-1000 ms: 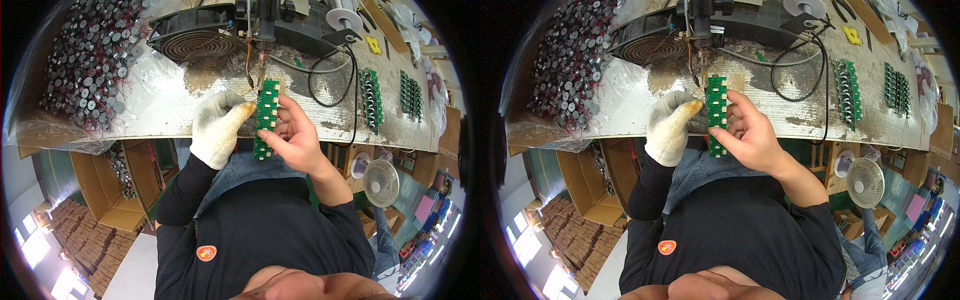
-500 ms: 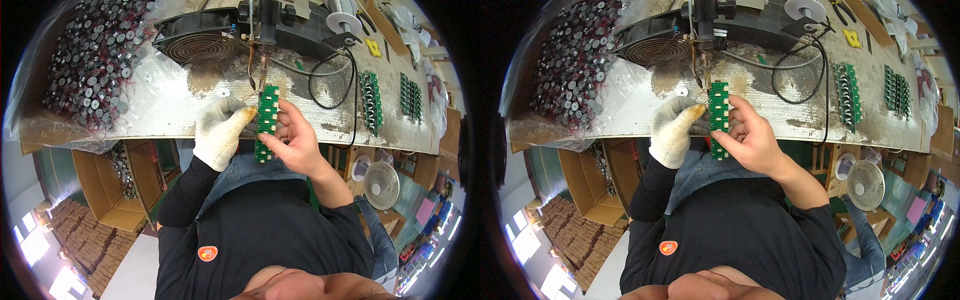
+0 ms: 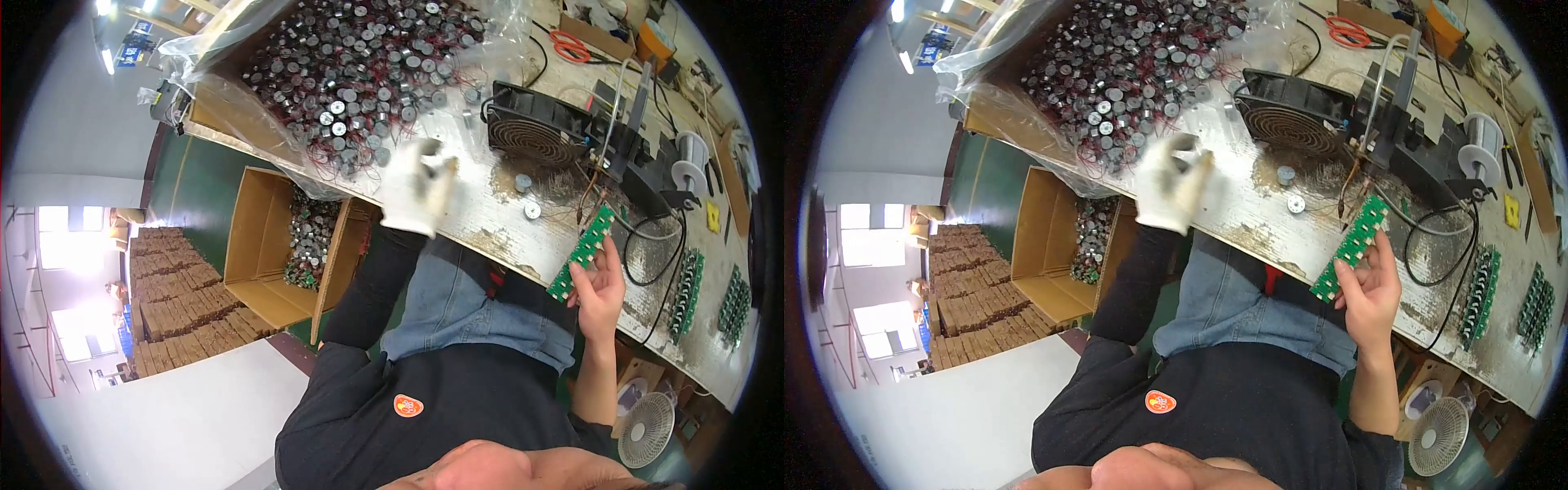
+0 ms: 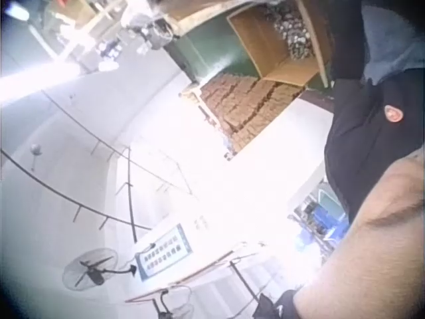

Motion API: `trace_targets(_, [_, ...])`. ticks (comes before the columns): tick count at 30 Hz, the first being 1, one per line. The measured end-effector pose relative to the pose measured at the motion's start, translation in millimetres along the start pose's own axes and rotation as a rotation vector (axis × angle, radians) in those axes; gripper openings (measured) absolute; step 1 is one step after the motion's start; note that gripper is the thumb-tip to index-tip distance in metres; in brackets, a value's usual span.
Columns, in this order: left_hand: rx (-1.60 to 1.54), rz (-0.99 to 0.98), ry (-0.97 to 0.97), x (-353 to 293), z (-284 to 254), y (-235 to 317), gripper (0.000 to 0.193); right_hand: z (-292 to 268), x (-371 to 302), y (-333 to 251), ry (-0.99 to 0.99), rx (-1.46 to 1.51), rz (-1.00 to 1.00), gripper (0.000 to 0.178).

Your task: The person picks up a motor from a bag, solders its wires to a circuit board, and places the completed board into a cardboard box.

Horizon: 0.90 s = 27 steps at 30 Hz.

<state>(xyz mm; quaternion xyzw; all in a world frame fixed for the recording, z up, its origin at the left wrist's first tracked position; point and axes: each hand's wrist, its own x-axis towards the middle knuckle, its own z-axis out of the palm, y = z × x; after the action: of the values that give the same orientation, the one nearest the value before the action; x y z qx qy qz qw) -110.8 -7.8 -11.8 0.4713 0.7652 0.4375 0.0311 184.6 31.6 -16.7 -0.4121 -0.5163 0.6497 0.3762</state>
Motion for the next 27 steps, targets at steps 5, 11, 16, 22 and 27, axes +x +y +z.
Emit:
trace_targets(5, [0.64, -0.136, -0.012, 46.6, -26.8, -13.5, 0.038, 5.4, 3.2, -4.9, -0.037, -0.008, 0.01, 0.066])
trace_targets(11, [0.542, 0.055, -0.058, 48.4, -22.3, -21.1, 0.024, 6.6, 3.8, -8.2, -0.028, -0.013, 0.03, 0.064])
trace_targets(16, [0.181, 0.291, -0.023, 9.6, -16.3, 2.5, 0.009, 7.2, 4.4, -12.6, -0.041, 0.021, 0.051, 0.063])
trace_targets(22, [-0.121, 0.158, -0.368, -32.1, -3.2, 35.5, 0.008, 3.7, 2.9, -10.0, -0.053, -0.005, 0.047, 0.066])
trace_targets(27, [-0.648, -0.231, -0.563, -49.0, 14.4, 52.4, 0.02, 3.6, 2.3, -7.4, -0.038, -0.002, 0.055, 0.068])
